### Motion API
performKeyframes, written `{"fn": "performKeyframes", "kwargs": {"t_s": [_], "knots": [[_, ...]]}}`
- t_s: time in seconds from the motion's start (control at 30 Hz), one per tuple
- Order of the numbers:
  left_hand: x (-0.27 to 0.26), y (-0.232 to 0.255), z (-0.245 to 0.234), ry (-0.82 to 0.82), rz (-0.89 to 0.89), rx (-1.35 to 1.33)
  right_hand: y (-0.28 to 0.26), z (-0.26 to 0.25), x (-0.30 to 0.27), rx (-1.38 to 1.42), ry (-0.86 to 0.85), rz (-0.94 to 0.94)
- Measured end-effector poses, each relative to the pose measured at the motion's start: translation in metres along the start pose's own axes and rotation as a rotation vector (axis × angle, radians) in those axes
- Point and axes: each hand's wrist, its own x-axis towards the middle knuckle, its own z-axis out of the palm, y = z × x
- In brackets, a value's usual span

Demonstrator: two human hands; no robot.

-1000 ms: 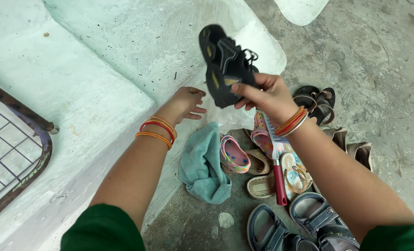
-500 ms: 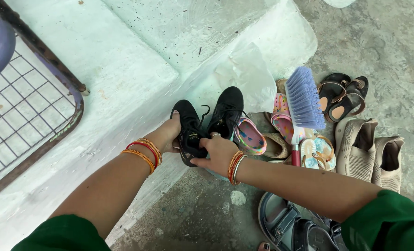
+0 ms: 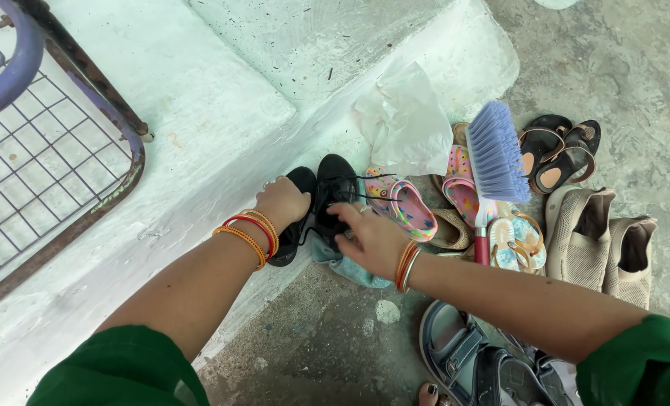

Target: The person removes several pairs of shoes from a metal shoe rack, cleans each pair with a brush and a cloth, and then places them back on the rack. The shoes include sneakers, sandals, and clogs.

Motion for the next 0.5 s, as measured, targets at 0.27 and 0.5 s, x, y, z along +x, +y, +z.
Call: {"fn": "performKeyframes", "kwargs": {"t_s": [0.27, 0.5], "knots": [[-0.004, 0.032, 0.039, 0.075, 0.395, -0.204, 0.129, -0.1, 0.006, -0.559, 0.445, 0.227], [0.03, 0.039, 0.062, -0.171, 0.42, 0.701, 0.275, -0.09, -0.041, -0.527, 0.393, 0.698]]}}
